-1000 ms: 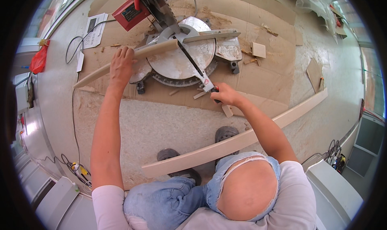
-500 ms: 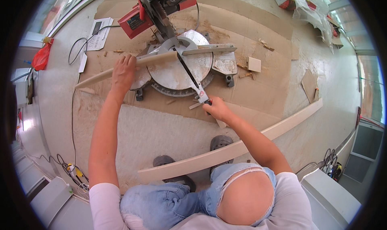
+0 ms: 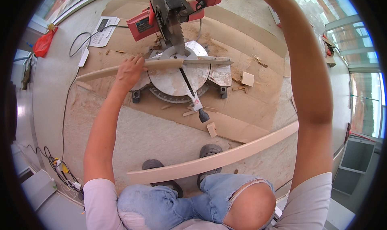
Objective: The person cuts wooden trim pieces to size using a miter saw and then installs them along the base of a wall. They use a utility knife to trim the wood for a precise fit in the corner.
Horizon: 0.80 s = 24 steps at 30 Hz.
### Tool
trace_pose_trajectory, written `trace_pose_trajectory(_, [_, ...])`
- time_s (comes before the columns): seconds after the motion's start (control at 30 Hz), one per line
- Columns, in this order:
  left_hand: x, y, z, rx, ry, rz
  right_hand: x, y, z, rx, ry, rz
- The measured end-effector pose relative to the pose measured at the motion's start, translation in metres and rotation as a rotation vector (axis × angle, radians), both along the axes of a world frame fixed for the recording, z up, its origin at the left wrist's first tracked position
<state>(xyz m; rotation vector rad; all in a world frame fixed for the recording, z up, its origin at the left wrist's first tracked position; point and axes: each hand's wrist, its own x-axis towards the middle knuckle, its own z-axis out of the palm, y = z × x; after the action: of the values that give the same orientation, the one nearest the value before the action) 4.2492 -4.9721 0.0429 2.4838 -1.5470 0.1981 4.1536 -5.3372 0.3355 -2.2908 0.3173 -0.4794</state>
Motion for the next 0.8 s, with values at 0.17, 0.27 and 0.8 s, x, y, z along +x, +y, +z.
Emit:
trace_pose_trajectory(0.17, [0.005, -0.004, 0.0, -0.068, 0.055, -0.033, 0.094, 0.021, 0.022, -0.481, 0.234, 0.286])
trace_pose_trajectory(0.27, [0.002, 0.001, -0.003, -0.045, 0.084, -0.011, 0.09, 0.017, 0.024, -0.478, 0.295, 0.348])
trace_pose_trajectory(0.8, [0.003, -0.003, 0.0, -0.096, 0.067, -0.033, -0.003, 0.054, 0.005, 0.329, 0.193, 0.161])
